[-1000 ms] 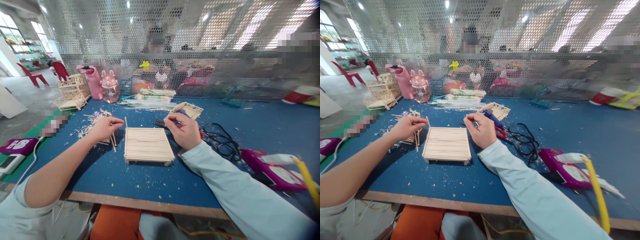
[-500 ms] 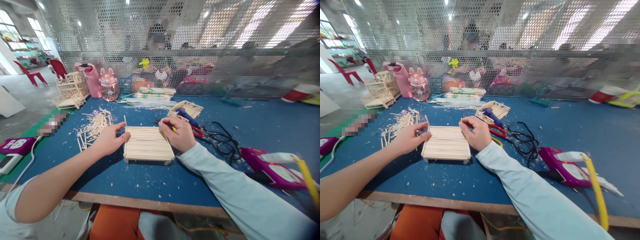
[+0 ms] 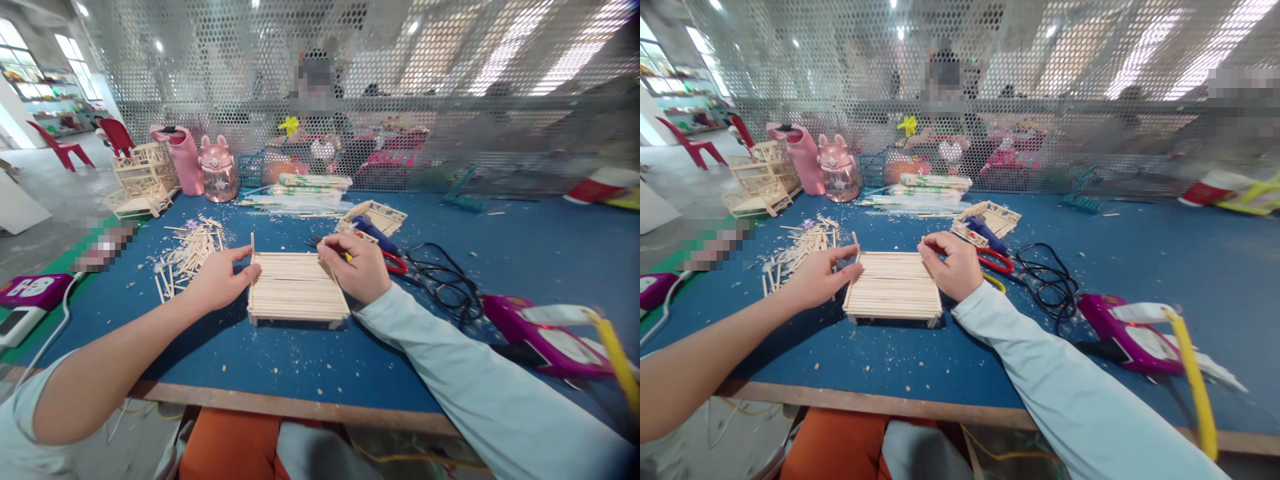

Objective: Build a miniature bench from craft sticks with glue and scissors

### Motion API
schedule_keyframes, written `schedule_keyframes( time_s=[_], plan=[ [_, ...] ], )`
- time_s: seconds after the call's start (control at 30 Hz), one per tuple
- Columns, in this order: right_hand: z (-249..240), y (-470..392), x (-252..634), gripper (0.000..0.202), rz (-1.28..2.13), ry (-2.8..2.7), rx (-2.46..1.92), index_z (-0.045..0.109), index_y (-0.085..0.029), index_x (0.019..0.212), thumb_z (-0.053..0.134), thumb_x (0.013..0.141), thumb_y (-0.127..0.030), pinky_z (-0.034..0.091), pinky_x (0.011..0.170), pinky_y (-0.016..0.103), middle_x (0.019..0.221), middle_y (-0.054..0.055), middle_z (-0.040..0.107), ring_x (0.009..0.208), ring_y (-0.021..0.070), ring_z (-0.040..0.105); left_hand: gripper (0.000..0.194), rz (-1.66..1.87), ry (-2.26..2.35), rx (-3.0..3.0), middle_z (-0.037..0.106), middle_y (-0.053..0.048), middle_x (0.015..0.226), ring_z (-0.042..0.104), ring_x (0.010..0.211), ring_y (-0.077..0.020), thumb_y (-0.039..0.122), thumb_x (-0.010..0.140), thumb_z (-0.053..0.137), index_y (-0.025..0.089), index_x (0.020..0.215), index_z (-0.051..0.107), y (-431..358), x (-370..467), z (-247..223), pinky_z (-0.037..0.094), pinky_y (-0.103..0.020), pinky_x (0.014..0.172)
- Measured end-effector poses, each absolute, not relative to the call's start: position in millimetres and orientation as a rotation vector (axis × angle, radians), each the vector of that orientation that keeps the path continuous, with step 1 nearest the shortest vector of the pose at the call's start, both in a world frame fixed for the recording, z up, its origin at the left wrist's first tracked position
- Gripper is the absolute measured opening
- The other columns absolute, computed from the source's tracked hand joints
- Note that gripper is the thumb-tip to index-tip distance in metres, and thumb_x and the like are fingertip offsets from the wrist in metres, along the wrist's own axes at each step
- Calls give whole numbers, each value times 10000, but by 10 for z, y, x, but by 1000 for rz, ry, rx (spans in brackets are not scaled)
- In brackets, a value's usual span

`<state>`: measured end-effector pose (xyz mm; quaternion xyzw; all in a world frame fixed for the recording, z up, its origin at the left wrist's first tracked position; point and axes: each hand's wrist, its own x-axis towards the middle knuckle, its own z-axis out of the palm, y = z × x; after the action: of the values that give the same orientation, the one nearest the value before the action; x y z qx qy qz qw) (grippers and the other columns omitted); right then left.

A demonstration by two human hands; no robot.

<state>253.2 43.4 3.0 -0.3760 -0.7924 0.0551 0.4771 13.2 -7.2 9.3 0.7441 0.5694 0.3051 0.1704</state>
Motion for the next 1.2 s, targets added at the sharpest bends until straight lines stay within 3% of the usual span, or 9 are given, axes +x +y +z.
schedule_keyframes(
  time_s=[0.2, 0.43, 0.8, 1.2],
  plan=[
    [30, 428, 2531, 140, 143, -1937, -926, 598, -175, 715, 536, 804, -263, 437, 566, 277, 661, 39, 624, 599, 140, 548, 419, 873, 1615, 2084, 685, -96, 1089, 639, 941, -240, 379, 812, 489, 168, 1142, 638, -70, 140, 71, 476, -360, 847],
    [27, 429, 2535, 140, 152, -1935, -933, 599, -179, 715, 537, 803, -268, 439, 561, 281, 663, 39, 624, 592, 140, 542, 508, 1002, 1621, 1859, 649, -122, 1151, 610, 1004, -228, 329, 821, 465, 127, 1286, 501, -12, 109, 33, 445, -374, 909],
    [10, 442, 2509, 143, 148, -1943, -904, 594, -179, 705, 535, 806, -262, 443, 577, 279, 650, 39, 623, 603, 143, 559, 248, 1202, 1506, 1702, 729, -68, 936, 655, 850, -180, 289, 734, 606, 160, 924, 697, 158, 71, 58, 493, -346, 838],
    [11, 430, 2496, 145, 161, -1955, -934, 606, -177, 728, 537, 805, -278, 460, 602, 293, 691, 51, 649, 634, 153, 579, 255, 1115, 1494, 1773, 719, -60, 1013, 649, 944, -179, 325, 768, 579, 178, 925, 716, 238, 64, 30, 470, -331, 900]
  ],
)
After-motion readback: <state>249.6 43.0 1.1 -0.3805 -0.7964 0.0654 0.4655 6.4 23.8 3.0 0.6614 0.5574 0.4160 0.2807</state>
